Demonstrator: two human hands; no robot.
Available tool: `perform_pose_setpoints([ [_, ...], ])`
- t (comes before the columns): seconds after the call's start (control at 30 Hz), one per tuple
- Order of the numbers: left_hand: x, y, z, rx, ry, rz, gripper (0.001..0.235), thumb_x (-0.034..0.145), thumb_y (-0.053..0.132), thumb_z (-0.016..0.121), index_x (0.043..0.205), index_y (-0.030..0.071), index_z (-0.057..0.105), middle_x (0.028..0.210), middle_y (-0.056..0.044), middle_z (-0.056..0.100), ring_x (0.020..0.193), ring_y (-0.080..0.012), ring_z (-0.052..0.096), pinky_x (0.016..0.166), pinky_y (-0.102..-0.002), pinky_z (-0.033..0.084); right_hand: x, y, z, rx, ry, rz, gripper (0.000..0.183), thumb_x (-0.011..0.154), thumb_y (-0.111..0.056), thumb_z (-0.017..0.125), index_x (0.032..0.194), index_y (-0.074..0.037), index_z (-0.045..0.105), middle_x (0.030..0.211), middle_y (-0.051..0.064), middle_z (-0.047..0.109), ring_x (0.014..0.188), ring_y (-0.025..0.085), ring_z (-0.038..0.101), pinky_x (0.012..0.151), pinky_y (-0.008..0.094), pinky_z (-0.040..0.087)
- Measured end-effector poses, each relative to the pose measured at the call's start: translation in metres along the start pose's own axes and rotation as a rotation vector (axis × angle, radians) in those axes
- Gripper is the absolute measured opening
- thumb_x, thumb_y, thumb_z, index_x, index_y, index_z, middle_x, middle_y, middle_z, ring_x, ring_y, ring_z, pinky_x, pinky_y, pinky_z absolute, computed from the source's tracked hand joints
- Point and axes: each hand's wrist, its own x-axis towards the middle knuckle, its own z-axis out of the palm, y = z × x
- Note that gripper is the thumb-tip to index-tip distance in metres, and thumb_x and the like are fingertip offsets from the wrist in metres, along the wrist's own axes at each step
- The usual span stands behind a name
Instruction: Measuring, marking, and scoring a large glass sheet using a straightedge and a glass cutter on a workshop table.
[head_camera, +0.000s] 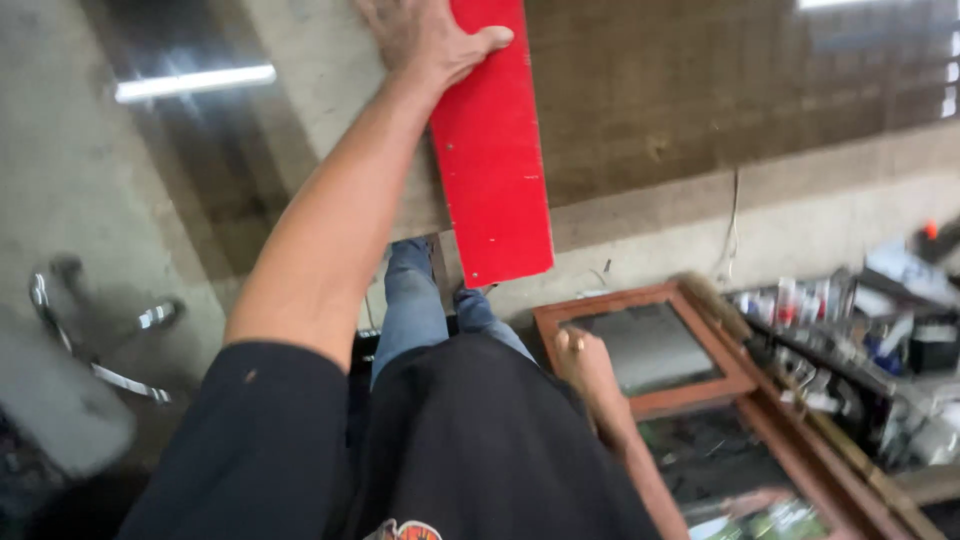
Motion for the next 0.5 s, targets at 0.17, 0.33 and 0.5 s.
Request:
perform_pose_setpoints([
  [0.17, -0.083, 0.041, 0.012, 0.135, -0.005, 0.098, 0.131, 0.085, 0.082, 0.094, 0.173, 0.025, 0.014, 0.168, -0.021, -0.017, 0.160, -0.0447, -0.002, 0.123, -0.078, 0.018, 0.018, -0.030, -0.037, 0.512, 0.015, 0.219, 0.052, 0.101, -0.044, 0.052, 0.057, -0.016, 0.051, 0.049, 0.005, 0.067, 0.048, 0.014, 0.061, 0.055, 0.037, 0.042],
  [0.33, -0.188, 0.067, -0.003, -0.033, -0.096, 0.295, 0.099, 0.084, 0.072, 0.075, 0.163, 0.023, 0.039, 0.172, -0.017, 0.005, 0.160, -0.0423, 0.005, 0.122, -0.074, 0.008, 0.043, -0.033, -0.030, 0.851, 0.173, 0.361, 0.044, 0.102, -0.049, 0.043, 0.105, -0.010, 0.062, 0.078, 0.010, 0.058, 0.068, 0.025, 0.053, 0.063, 0.034, 0.038],
  [0.5, -0.208, 0.064, 0.019, 0.095, -0.059, 0.325, 0.114, 0.075, 0.088, 0.068, 0.164, 0.026, 0.033, 0.172, -0.020, 0.012, 0.159, -0.0430, 0.004, 0.119, -0.076, -0.001, 0.084, -0.027, -0.002, 1.541, 0.375, 0.164, 0.031, 0.107, -0.027, 0.054, 0.120, -0.003, 0.068, 0.082, 0.016, 0.063, 0.055, 0.016, 0.056, 0.038, 0.022, 0.043],
])
